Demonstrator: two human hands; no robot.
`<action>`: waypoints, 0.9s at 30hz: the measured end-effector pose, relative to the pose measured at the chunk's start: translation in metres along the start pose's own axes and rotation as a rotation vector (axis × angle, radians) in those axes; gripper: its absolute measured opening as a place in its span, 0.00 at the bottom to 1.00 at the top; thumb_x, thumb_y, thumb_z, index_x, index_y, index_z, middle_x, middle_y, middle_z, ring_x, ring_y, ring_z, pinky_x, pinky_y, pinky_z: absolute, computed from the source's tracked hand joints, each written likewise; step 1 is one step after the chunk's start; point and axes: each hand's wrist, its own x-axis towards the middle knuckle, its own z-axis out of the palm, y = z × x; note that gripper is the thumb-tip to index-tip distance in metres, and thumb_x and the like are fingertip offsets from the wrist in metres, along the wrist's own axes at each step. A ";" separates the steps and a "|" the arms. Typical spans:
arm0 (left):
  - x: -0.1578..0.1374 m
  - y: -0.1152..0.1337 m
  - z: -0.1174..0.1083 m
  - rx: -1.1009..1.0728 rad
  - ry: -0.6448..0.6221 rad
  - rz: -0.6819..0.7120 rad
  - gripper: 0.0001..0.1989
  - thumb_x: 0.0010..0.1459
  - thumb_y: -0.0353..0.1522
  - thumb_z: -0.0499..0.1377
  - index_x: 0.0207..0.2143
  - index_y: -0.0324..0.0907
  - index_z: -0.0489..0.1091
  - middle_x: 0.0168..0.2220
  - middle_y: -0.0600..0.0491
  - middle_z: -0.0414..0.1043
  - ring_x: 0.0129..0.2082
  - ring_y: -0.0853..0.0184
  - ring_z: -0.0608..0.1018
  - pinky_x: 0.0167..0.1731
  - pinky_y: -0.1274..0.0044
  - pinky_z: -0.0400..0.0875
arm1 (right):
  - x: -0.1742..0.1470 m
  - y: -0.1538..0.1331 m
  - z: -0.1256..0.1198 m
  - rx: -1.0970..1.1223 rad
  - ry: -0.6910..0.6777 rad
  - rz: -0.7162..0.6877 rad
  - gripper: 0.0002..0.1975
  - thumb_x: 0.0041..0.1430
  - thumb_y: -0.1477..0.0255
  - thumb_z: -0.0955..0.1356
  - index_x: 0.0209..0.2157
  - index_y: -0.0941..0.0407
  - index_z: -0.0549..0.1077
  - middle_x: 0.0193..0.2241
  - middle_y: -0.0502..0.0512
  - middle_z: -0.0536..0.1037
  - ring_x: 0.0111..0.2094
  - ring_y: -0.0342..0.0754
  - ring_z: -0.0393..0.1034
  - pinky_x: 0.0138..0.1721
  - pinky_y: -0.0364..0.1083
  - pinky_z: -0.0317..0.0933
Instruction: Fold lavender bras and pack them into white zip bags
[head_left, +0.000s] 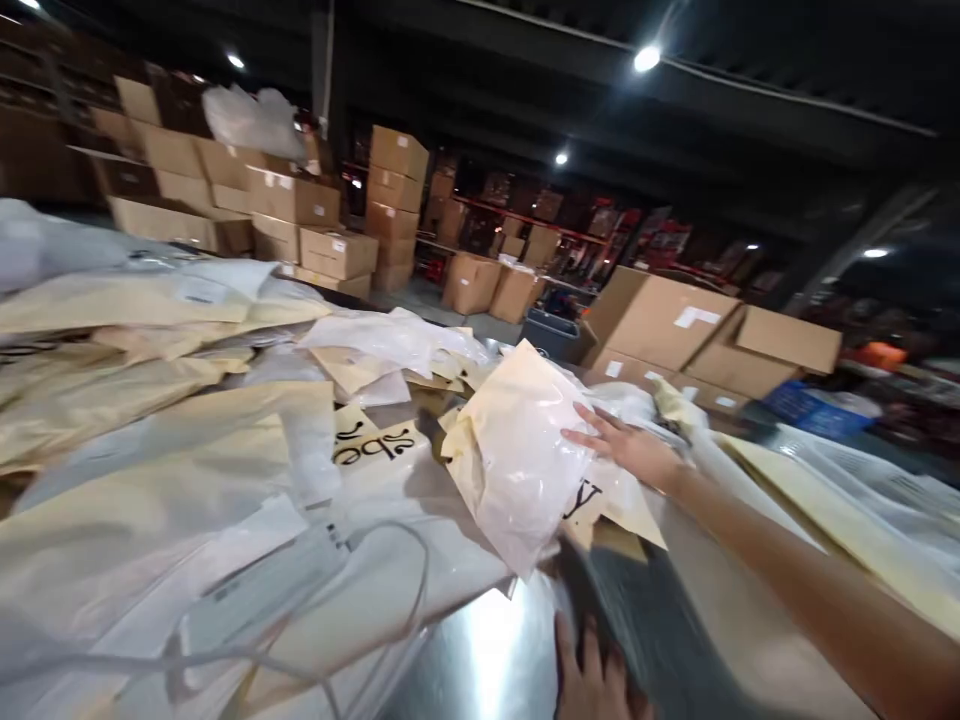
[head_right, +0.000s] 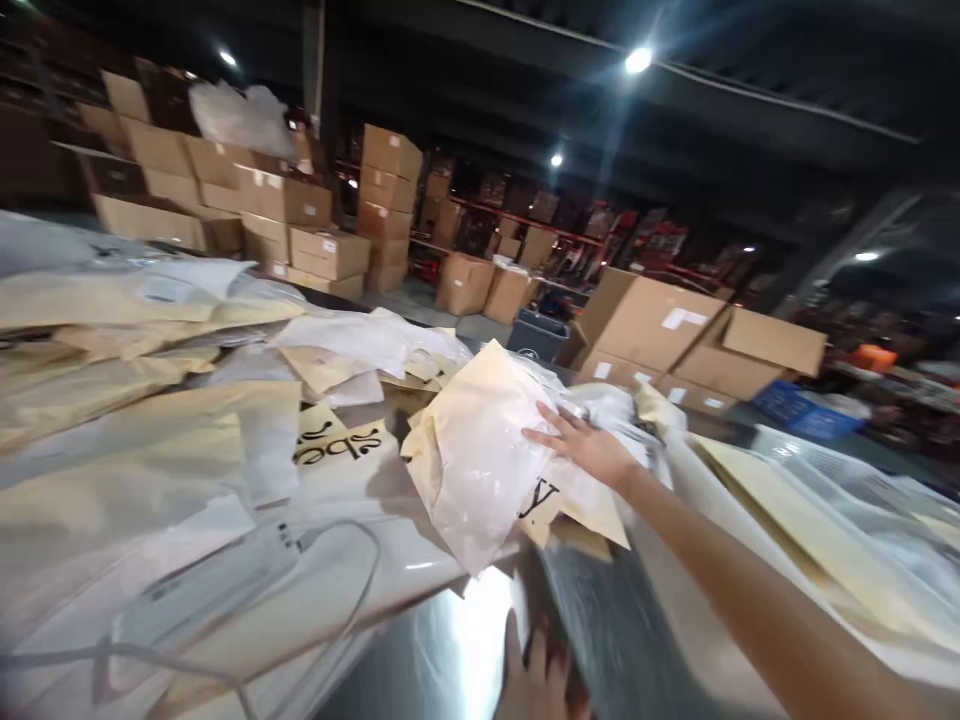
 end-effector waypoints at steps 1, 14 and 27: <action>-0.007 0.004 -0.008 -0.014 -0.040 -0.033 0.30 0.57 0.45 0.54 0.60 0.47 0.69 0.61 0.37 0.64 0.67 0.35 0.52 0.62 0.41 0.25 | -0.017 0.006 0.007 0.010 -0.010 0.051 0.34 0.59 0.88 0.56 0.58 0.42 0.69 0.68 0.52 0.56 0.68 0.59 0.49 0.56 0.65 0.61; -0.037 0.019 -0.038 -0.009 -0.035 -0.068 0.29 0.52 0.43 0.60 0.55 0.40 0.71 0.65 0.38 0.58 0.68 0.40 0.49 0.63 0.49 0.21 | -0.093 -0.085 0.031 0.199 0.145 0.482 0.32 0.66 0.61 0.61 0.66 0.62 0.56 0.60 0.73 0.65 0.57 0.60 0.67 0.57 0.60 0.62; -0.027 0.002 -0.032 -0.707 0.579 -0.262 0.25 0.51 0.49 0.57 0.45 0.42 0.68 0.51 0.41 0.70 0.58 0.49 0.70 0.57 0.61 0.65 | -0.182 -0.159 0.079 0.356 0.319 0.585 0.26 0.64 0.79 0.54 0.60 0.57 0.68 0.63 0.62 0.65 0.64 0.55 0.59 0.60 0.54 0.61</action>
